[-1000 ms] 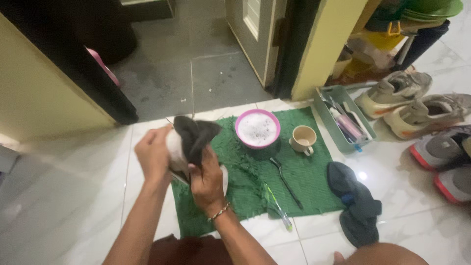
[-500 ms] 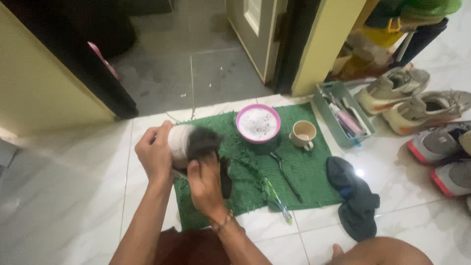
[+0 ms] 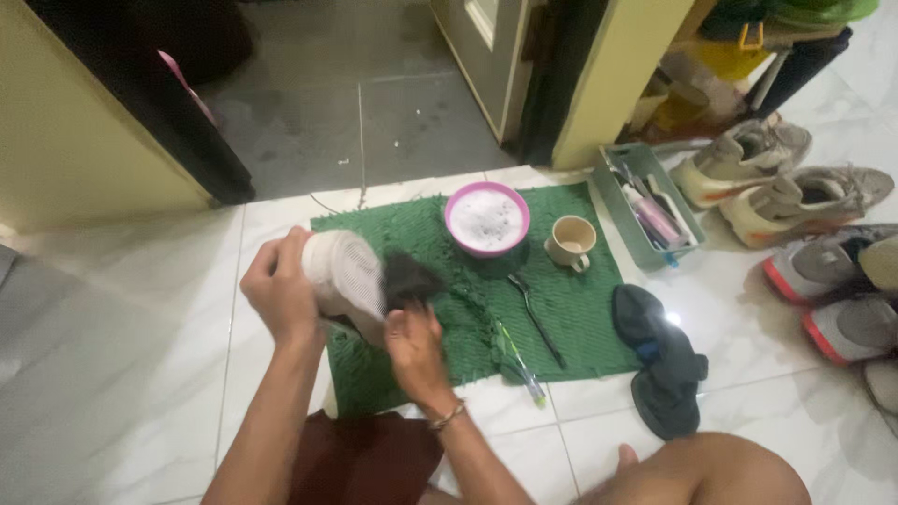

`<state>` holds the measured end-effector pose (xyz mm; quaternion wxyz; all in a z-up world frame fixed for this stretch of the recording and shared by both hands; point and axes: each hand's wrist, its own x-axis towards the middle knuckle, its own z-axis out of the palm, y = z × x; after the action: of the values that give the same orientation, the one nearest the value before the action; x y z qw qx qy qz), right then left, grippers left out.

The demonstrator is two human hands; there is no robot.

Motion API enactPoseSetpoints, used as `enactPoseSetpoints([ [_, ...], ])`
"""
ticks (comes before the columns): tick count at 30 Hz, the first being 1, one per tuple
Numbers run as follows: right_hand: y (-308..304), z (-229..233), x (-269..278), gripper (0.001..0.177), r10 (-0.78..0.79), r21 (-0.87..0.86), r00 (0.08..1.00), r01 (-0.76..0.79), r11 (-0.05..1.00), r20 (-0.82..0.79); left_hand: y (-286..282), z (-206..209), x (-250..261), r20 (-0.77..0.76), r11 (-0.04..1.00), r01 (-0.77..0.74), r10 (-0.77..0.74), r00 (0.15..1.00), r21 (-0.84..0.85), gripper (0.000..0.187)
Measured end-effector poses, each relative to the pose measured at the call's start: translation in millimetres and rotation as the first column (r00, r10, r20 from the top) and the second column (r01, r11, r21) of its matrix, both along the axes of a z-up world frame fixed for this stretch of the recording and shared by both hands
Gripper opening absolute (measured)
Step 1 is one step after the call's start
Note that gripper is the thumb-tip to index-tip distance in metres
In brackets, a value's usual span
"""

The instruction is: The person cleans a shoe by applying soapy water from a bowl with a cup, scrubbing the sole with a brush, and wiping the exterior with a cloth.

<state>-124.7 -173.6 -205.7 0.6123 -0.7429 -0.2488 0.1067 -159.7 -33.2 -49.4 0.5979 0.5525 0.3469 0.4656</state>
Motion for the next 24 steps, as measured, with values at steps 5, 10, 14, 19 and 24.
enactPoseSetpoints([
  [5, 18.5, -17.4, -6.0, 0.068, 0.047, -0.023, 0.972, -0.053, 0.998, -0.229, 9.7, -12.6, -4.9, 0.007, 0.989, -0.147, 0.147, 0.989, -0.023, 0.027],
  [10, 24.7, -110.3, 11.8, 0.049, -0.144, -0.276, 0.979, 0.180, 0.944, 0.146, 33.4, -45.2, -44.7, 0.372, 0.927, 0.040, 0.110, 0.922, -0.374, 0.043],
  [14, -7.7, -109.6, 43.1, 0.056, -0.100, -0.271, 0.988, 0.066, 0.960, -0.114, 37.9, -47.3, -77.0, 0.436, 0.829, 0.118, 0.161, 0.885, -0.546, 0.054],
  [19, -56.8, 36.8, 59.3, 0.068, 0.342, 0.554, 0.658, 0.138, 0.821, -0.671, 39.0, -28.0, -95.2, 0.675, 0.830, 0.385, -0.014, 0.738, -0.403, 0.069],
  [24, -52.1, 153.8, 42.6, 0.062, 0.406, 0.729, 0.752, 0.143, 0.669, -0.520, 25.9, -40.9, -92.6, 0.720, 0.837, 0.383, 0.019, 0.694, -0.391, 0.069],
])
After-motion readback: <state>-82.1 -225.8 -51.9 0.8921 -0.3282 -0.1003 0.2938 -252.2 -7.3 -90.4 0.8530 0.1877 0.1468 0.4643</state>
